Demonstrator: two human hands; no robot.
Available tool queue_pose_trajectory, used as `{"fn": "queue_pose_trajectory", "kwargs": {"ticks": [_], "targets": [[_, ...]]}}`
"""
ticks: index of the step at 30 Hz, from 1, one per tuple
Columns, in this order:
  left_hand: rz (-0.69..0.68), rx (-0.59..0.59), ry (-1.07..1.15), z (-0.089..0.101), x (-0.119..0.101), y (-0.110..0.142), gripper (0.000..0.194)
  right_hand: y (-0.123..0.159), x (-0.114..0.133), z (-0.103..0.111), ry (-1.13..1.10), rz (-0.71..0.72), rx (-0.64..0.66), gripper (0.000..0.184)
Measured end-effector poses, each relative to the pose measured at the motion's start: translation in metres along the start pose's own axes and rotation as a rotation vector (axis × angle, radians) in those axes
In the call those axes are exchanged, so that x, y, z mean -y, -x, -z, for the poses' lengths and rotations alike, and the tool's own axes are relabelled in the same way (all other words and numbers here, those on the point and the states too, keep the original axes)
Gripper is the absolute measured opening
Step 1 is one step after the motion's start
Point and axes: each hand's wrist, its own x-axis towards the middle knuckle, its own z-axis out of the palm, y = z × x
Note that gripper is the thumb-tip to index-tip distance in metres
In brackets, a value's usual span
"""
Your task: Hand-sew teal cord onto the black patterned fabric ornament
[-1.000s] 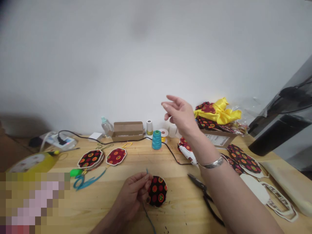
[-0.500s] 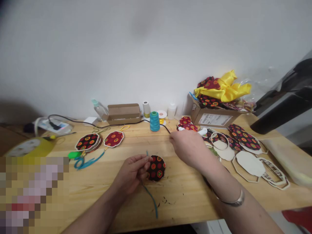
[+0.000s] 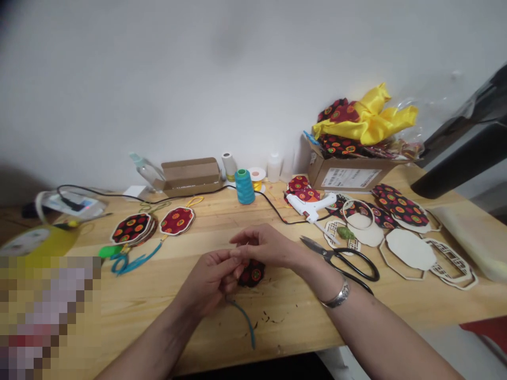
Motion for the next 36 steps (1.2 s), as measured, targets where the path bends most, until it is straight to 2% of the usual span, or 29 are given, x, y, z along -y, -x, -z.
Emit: {"fn": "queue_pose_trajectory", "kwargs": {"ticks": [4,8,12,20,23,28,32,36], "targets": [[0.032,0.009,-0.006,0.0001,0.0022,-0.0007,0.017,-0.0005,-0.0014,-0.0006,-0.024,-0.050,-0.047,0.020],[0.051,0.004,0.046,0.0000,0.0004,-0.0001,0.014,-0.0009,0.0001,0.0000,0.057,-0.051,-0.119,0.015],[0.030,-0.007,0.088,-0.0004,-0.0031,0.0017,0.016,-0.0002,0.0024,-0.0003,0.120,-0.042,-0.134,0.013],[0.028,-0.006,0.100,0.0003,-0.0015,-0.0002,0.019,-0.0013,-0.0008,-0.0009,0.056,-0.052,-0.126,0.010],[0.038,-0.016,0.097,0.0004,-0.0003,-0.0009,0.018,-0.0016,-0.0019,-0.0012,0.097,-0.035,-0.145,0.010],[0.067,-0.032,0.080,0.0006,0.0016,-0.0009,0.016,0.0010,0.0005,-0.0034,0.268,0.041,-0.179,0.011],[0.094,-0.009,0.041,0.0006,0.0021,-0.0009,0.016,0.0007,0.0025,-0.0047,0.375,0.191,-0.280,0.011],[0.110,-0.018,0.015,0.0011,0.0018,-0.0005,0.019,-0.0025,0.0034,0.0006,0.255,0.366,-0.398,0.007]]}}
